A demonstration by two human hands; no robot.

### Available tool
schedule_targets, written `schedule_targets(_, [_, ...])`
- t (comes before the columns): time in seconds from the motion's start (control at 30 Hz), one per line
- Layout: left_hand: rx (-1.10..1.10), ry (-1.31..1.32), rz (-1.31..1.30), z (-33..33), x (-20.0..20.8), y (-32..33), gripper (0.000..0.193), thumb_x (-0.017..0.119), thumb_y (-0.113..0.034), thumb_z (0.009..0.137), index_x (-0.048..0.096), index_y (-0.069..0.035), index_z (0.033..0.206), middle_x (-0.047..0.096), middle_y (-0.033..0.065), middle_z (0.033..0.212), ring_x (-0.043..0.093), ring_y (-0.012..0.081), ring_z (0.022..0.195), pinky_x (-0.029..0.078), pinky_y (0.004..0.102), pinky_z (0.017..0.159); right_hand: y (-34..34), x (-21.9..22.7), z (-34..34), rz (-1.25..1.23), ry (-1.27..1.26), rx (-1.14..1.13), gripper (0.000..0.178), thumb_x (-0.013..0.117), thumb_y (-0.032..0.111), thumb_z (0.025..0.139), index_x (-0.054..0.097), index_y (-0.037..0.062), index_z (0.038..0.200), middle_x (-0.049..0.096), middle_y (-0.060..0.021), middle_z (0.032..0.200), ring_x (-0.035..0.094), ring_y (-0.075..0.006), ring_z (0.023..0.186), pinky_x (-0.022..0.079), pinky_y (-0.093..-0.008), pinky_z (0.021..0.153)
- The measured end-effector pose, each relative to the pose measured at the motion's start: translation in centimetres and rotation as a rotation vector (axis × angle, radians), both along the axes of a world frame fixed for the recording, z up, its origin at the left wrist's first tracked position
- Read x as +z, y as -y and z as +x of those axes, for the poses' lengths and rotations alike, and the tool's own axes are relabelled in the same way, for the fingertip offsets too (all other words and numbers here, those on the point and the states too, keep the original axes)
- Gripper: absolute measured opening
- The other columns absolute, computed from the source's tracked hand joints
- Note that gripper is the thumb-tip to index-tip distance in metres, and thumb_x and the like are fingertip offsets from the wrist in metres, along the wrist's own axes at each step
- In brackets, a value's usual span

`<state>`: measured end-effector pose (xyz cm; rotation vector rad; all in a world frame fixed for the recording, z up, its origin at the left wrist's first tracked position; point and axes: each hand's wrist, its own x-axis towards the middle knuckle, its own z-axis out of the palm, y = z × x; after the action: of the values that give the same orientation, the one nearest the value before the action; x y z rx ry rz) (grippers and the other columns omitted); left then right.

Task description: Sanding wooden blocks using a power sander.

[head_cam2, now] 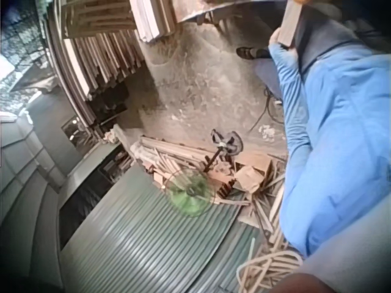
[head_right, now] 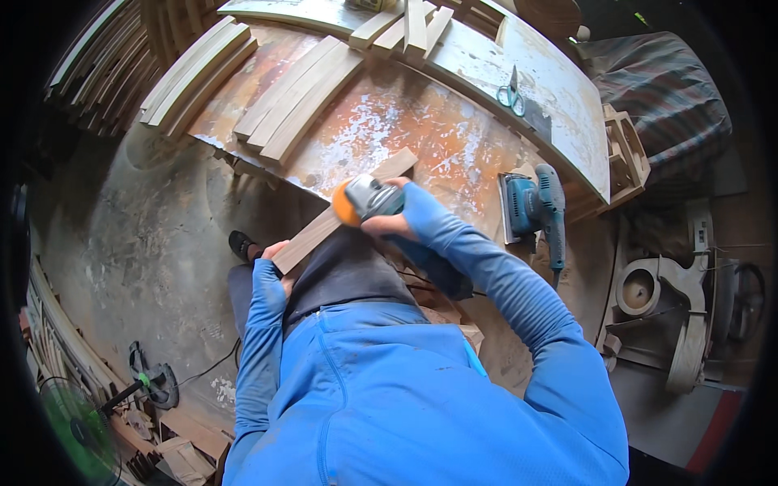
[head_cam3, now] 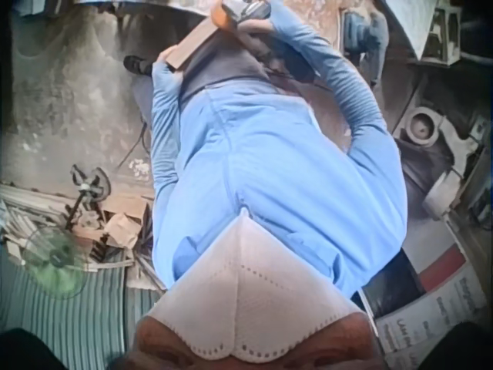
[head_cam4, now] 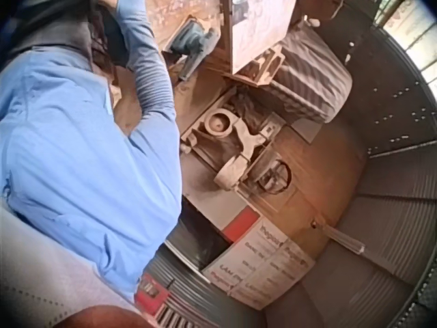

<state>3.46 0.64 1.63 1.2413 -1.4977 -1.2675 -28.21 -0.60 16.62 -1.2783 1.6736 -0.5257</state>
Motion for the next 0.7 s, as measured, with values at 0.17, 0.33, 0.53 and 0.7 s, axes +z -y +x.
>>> schedule_targets(0.17, [-0.02,0.013,-0.001,0.1,0.0,0.3,0.05,0.076,0.013,0.075,0.062,-0.006,0.119,0.063,0.0099,0.11,0.063,0.0226,0.1,0.052,0.0322,0.091,1.1,0.4,-6.0,-0.007,0.029,-0.193,0.078,0.09,0.033,0.067,0.054,-0.008,0.123,0.069,-0.0157,0.105,0.067,-0.02,0.092,0.054,-0.0298,0.082])
schedule_targets(0.33, [-0.048,0.0,-0.003,0.0,-0.2,0.7,0.052,0.076,0.013,0.074,0.062,-0.007,0.119,0.063,0.0094,0.111,0.063,0.0215,0.101,0.052,0.0314,0.091,3.2,0.2,-11.0,-0.02,0.027,-0.271,0.055,0.086,0.031,0.072,0.063,-0.0046,0.109,0.071,-0.0104,0.089,0.068,-0.0175,0.075,0.056,-0.0282,0.069])
schedule_targets(0.53, [-0.007,0.006,-0.048,0.1,-1.2,-0.1,0.054,0.08,0.011,0.071,0.063,-0.006,0.12,0.065,0.0083,0.109,0.063,0.0199,0.1,0.052,0.0304,0.091,2.0,-1.6,-11.7,-0.264,0.231,-0.28,0.037,0.083,0.023,0.076,0.068,-0.0026,0.098,0.071,-0.0103,0.08,0.067,-0.0168,0.067,0.055,-0.0289,0.062])
schedule_targets(0.7, [0.005,0.125,-0.025,0.0,0.3,-0.5,0.055,0.081,0.011,0.07,0.064,-0.006,0.119,0.065,0.0103,0.109,0.063,0.0203,0.099,0.053,0.033,0.09,-0.2,-1.0,-8.2,-0.114,0.013,-0.191,0.071,0.09,0.033,0.068,0.058,-0.0055,0.119,0.071,-0.0134,0.097,0.069,-0.0192,0.081,0.056,-0.0287,0.072])
